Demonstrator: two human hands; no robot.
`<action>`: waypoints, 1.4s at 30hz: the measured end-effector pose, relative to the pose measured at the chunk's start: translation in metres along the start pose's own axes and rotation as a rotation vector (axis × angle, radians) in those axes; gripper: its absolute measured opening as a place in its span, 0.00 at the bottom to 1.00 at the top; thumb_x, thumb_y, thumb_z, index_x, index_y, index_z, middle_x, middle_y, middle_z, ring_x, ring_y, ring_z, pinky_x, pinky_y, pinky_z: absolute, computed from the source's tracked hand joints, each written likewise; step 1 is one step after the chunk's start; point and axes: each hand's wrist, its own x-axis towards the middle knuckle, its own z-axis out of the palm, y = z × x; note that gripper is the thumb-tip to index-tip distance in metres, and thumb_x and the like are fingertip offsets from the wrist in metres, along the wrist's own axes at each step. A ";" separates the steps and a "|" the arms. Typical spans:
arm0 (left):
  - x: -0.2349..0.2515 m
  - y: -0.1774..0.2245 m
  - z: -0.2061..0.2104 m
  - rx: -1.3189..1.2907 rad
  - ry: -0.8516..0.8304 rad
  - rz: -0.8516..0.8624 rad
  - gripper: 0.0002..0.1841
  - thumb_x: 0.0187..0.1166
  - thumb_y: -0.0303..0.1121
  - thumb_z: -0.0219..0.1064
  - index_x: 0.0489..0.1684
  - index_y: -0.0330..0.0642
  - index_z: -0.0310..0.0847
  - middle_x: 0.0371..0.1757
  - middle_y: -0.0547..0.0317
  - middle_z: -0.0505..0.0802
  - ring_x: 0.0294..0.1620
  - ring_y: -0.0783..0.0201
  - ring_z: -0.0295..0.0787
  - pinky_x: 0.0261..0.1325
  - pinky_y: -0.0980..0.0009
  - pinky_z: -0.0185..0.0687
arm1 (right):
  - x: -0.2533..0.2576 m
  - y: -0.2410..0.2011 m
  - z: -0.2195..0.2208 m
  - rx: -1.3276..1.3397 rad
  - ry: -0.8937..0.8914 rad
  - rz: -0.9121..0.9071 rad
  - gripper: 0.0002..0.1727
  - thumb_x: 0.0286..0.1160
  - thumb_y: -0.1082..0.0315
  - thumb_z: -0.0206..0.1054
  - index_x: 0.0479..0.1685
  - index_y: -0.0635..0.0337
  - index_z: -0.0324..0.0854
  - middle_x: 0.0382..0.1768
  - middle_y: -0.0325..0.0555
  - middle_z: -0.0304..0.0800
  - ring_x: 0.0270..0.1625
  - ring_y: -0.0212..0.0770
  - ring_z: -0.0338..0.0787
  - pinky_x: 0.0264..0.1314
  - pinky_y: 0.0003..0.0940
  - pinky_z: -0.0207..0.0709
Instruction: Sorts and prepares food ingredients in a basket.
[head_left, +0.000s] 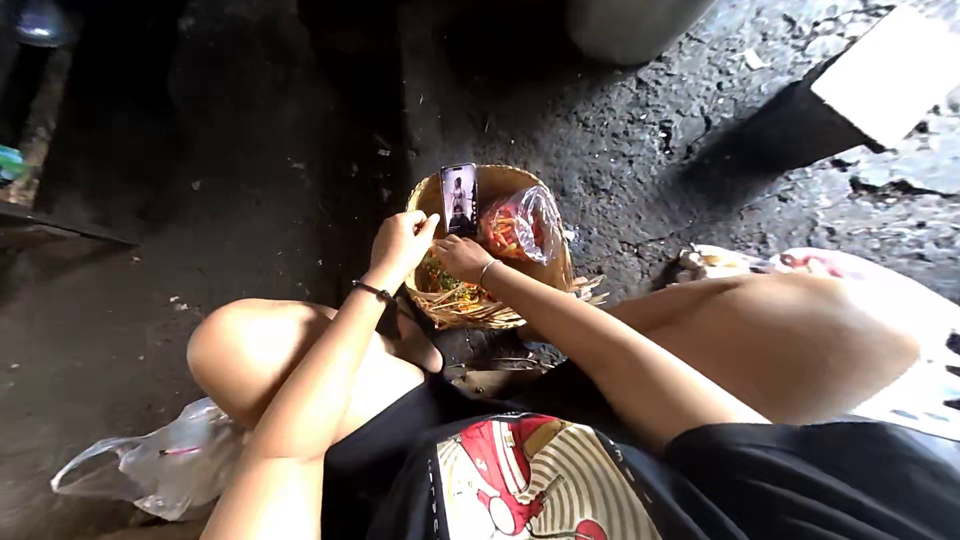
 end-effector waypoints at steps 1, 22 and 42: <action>0.001 -0.002 0.000 -0.002 0.010 0.003 0.22 0.91 0.45 0.59 0.31 0.36 0.85 0.28 0.51 0.87 0.32 0.54 0.85 0.42 0.50 0.81 | 0.005 -0.003 0.002 -0.026 -0.036 0.038 0.24 0.89 0.69 0.53 0.82 0.62 0.73 0.82 0.55 0.75 0.84 0.57 0.72 0.82 0.58 0.67; 0.000 0.010 0.014 0.034 -0.110 -0.051 0.23 0.93 0.47 0.55 0.42 0.35 0.87 0.38 0.44 0.92 0.42 0.47 0.90 0.51 0.41 0.82 | -0.039 0.014 -0.002 0.109 -0.166 0.300 0.22 0.89 0.60 0.53 0.69 0.61 0.84 0.79 0.60 0.75 0.83 0.66 0.70 0.76 0.69 0.70; -0.032 0.024 0.009 0.184 -0.279 -0.055 0.17 0.92 0.41 0.58 0.50 0.36 0.88 0.47 0.42 0.92 0.52 0.46 0.90 0.60 0.42 0.81 | -0.097 0.003 -0.033 0.300 0.146 0.331 0.12 0.84 0.70 0.63 0.54 0.64 0.90 0.56 0.61 0.92 0.64 0.61 0.89 0.71 0.63 0.77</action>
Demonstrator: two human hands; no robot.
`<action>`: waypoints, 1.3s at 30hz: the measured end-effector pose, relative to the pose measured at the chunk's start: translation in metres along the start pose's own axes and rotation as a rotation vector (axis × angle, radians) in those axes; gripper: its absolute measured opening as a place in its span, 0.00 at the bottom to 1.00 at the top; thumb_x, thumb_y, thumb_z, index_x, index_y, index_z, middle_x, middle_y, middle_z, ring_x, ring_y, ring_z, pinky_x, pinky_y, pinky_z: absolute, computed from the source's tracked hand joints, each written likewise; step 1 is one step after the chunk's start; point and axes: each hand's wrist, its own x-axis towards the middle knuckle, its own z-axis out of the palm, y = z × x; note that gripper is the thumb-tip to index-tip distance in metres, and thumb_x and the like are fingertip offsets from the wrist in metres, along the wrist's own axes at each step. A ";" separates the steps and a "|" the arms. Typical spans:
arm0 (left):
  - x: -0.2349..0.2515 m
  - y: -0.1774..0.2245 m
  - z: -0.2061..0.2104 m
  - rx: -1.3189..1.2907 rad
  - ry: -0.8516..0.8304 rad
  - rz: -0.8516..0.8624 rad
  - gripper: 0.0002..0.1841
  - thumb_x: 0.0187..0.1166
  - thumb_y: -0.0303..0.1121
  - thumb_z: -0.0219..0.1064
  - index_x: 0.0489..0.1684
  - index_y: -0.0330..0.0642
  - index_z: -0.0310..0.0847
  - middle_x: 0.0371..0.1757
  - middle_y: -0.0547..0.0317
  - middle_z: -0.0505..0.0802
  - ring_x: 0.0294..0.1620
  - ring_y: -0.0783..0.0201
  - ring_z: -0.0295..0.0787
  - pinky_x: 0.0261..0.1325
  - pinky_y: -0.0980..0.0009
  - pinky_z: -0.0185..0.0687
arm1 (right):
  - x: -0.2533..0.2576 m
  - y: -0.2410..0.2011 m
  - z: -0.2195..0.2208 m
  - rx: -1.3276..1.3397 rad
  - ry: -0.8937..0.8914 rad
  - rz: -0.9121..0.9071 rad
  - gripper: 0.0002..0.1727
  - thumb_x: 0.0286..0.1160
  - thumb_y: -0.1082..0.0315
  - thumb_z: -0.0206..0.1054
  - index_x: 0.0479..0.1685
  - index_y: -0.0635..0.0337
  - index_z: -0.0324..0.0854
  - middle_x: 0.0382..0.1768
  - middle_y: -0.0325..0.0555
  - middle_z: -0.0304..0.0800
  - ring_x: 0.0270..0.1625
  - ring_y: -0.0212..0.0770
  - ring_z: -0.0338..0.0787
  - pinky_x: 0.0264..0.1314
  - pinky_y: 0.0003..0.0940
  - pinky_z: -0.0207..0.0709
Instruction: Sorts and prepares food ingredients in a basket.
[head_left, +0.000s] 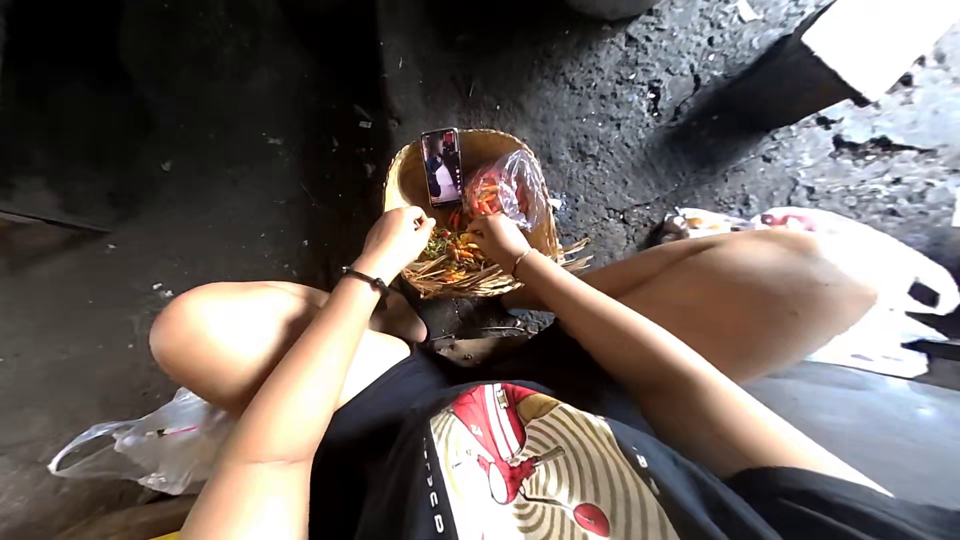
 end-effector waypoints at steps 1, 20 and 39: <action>0.002 -0.001 0.007 -0.012 -0.008 0.003 0.17 0.92 0.40 0.58 0.51 0.35 0.88 0.49 0.41 0.92 0.54 0.45 0.90 0.62 0.42 0.81 | -0.007 -0.002 -0.001 0.029 0.052 -0.012 0.12 0.83 0.70 0.63 0.53 0.64 0.91 0.55 0.60 0.93 0.63 0.60 0.90 0.71 0.62 0.78; 0.043 -0.013 0.064 -0.209 -0.133 0.070 0.14 0.82 0.25 0.67 0.62 0.32 0.88 0.57 0.38 0.94 0.57 0.45 0.93 0.66 0.48 0.84 | -0.011 0.000 0.017 0.484 0.128 0.064 0.17 0.74 0.75 0.73 0.62 0.64 0.85 0.51 0.57 0.93 0.50 0.51 0.95 0.58 0.53 0.87; 0.061 -0.029 0.073 -0.983 0.019 -0.094 0.13 0.85 0.23 0.63 0.63 0.30 0.81 0.53 0.48 0.92 0.48 0.65 0.91 0.56 0.68 0.87 | -0.001 0.006 0.024 0.733 -0.040 0.122 0.13 0.80 0.75 0.66 0.60 0.67 0.84 0.54 0.53 0.92 0.54 0.44 0.93 0.63 0.46 0.86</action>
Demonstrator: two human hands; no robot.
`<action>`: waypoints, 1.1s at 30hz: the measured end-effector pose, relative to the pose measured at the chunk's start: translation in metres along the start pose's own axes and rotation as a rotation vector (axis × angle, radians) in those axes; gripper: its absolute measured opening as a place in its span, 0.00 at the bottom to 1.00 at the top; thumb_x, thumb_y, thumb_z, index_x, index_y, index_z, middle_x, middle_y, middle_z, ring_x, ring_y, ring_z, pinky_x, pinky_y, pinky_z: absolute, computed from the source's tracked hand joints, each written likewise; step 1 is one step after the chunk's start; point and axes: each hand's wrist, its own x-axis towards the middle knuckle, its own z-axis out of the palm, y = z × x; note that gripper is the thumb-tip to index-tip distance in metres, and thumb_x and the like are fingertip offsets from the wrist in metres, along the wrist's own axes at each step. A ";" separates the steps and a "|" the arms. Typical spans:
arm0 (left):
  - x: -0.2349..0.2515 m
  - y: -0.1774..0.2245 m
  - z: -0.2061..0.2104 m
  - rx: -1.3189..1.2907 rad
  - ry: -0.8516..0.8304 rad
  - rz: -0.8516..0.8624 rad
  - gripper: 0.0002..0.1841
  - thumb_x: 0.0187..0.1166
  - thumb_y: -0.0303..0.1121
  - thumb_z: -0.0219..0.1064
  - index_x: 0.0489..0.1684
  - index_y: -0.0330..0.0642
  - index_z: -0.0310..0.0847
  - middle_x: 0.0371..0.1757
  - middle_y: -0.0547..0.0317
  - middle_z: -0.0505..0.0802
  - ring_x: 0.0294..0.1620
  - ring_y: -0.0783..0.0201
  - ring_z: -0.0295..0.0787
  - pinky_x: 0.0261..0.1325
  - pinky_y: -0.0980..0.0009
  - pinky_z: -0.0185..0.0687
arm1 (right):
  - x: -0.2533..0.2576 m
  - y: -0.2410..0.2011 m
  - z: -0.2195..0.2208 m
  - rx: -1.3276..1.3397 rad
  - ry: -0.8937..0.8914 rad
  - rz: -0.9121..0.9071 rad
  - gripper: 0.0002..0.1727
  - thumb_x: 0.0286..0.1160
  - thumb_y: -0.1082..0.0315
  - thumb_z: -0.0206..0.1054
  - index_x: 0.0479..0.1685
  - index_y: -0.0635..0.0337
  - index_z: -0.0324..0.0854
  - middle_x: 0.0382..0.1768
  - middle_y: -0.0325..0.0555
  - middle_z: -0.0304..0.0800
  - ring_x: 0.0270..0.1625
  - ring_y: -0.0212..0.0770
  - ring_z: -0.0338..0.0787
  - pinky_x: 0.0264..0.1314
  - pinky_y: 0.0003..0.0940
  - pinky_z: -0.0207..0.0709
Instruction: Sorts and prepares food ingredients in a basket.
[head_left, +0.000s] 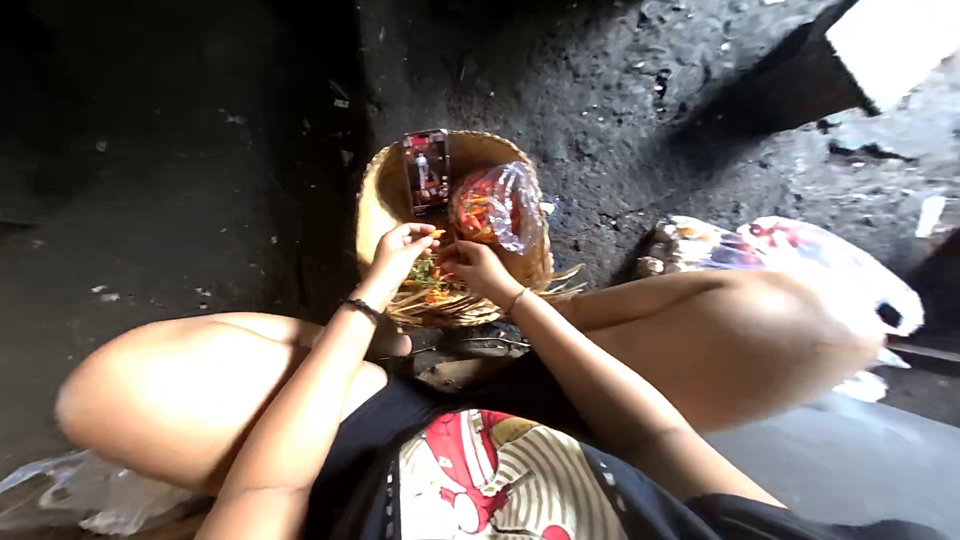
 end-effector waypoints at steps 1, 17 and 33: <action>-0.001 0.000 0.003 0.002 -0.003 -0.001 0.13 0.85 0.22 0.63 0.63 0.31 0.81 0.54 0.48 0.93 0.49 0.65 0.92 0.57 0.68 0.88 | 0.000 0.006 0.000 -0.031 -0.003 -0.027 0.13 0.79 0.76 0.67 0.59 0.66 0.85 0.53 0.53 0.93 0.53 0.45 0.93 0.62 0.47 0.87; -0.004 0.004 0.004 -0.159 0.123 0.015 0.09 0.87 0.27 0.63 0.55 0.31 0.85 0.40 0.57 0.92 0.40 0.70 0.90 0.50 0.73 0.88 | -0.005 -0.011 -0.003 0.507 0.013 0.074 0.14 0.85 0.76 0.62 0.65 0.69 0.74 0.50 0.50 0.94 0.46 0.36 0.95 0.56 0.31 0.88; -0.026 0.024 0.010 0.073 -0.036 -0.080 0.11 0.91 0.34 0.59 0.51 0.34 0.84 0.41 0.59 0.89 0.34 0.76 0.81 0.44 0.78 0.80 | -0.011 -0.014 -0.008 0.442 0.093 -0.049 0.13 0.85 0.64 0.67 0.60 0.59 0.86 0.45 0.41 0.92 0.40 0.30 0.89 0.45 0.27 0.86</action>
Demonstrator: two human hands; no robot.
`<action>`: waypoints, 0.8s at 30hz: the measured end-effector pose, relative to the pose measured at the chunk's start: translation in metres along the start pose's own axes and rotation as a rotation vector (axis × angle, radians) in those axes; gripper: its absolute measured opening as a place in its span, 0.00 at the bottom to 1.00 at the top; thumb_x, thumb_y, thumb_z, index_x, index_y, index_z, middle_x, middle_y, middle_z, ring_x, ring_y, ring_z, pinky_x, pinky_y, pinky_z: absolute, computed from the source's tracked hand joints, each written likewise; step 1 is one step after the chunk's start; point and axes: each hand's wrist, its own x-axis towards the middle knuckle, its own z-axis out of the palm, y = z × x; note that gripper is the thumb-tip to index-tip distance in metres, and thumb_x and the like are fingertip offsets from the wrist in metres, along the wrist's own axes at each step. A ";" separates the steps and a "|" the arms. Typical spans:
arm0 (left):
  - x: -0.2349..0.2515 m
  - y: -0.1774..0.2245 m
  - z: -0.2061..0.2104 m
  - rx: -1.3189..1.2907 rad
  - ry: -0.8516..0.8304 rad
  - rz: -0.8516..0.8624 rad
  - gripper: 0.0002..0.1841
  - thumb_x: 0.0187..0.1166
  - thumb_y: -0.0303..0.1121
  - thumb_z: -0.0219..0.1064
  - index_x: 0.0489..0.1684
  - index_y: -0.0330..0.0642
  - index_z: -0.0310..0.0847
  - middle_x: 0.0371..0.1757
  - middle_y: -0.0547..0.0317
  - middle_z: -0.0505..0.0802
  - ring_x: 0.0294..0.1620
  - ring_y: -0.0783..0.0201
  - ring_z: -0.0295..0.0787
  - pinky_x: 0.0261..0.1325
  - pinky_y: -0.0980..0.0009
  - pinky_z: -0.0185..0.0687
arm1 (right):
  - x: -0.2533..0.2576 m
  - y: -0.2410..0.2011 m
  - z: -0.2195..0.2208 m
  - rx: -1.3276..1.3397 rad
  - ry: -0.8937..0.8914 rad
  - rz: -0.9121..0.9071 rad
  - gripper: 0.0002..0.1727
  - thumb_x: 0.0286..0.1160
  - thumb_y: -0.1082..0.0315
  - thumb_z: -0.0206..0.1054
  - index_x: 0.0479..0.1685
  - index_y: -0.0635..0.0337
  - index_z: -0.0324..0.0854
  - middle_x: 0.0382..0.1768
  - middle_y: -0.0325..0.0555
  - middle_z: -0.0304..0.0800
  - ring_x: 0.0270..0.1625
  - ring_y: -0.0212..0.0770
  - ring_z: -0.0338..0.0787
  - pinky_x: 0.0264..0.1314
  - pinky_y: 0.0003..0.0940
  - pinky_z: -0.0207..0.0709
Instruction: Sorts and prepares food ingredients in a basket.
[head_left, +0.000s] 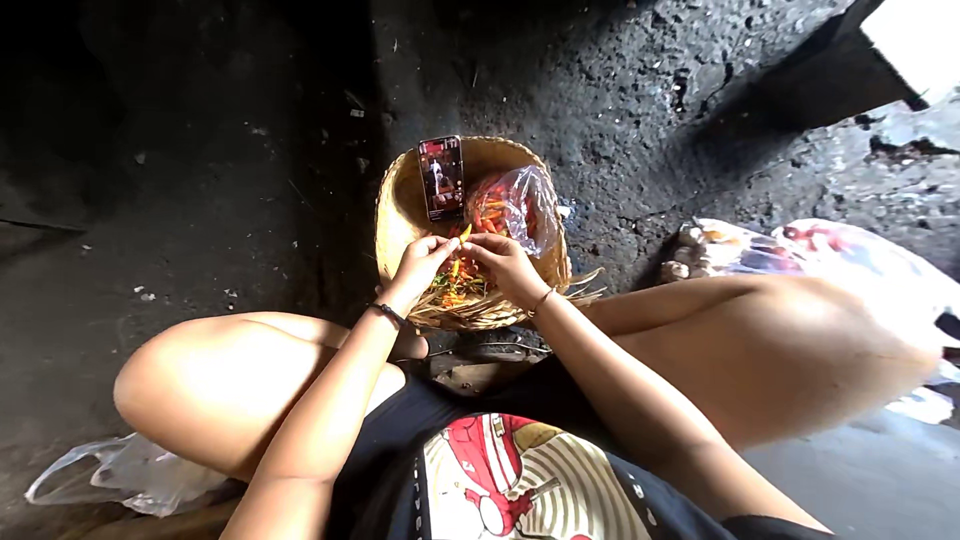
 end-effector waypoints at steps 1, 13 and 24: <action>0.001 -0.001 -0.001 0.029 -0.017 0.009 0.11 0.91 0.33 0.59 0.50 0.34 0.84 0.39 0.61 0.88 0.32 0.77 0.80 0.42 0.79 0.78 | 0.001 0.001 0.001 0.010 -0.001 0.004 0.13 0.85 0.64 0.67 0.59 0.60 0.86 0.45 0.42 0.92 0.40 0.30 0.90 0.46 0.28 0.87; 0.022 -0.023 -0.005 0.370 -0.039 0.368 0.10 0.87 0.30 0.63 0.52 0.34 0.89 0.48 0.50 0.94 0.48 0.65 0.92 0.60 0.63 0.87 | 0.009 -0.005 -0.008 0.089 -0.004 -0.005 0.08 0.84 0.70 0.66 0.53 0.64 0.84 0.40 0.43 0.90 0.36 0.31 0.88 0.40 0.27 0.84; 0.021 -0.018 -0.008 0.120 -0.147 0.483 0.09 0.86 0.27 0.64 0.51 0.30 0.87 0.46 0.57 0.93 0.45 0.74 0.89 0.55 0.73 0.87 | 0.004 -0.014 -0.011 0.379 -0.153 0.071 0.10 0.91 0.68 0.53 0.44 0.55 0.81 0.32 0.31 0.83 0.27 0.20 0.78 0.33 0.14 0.76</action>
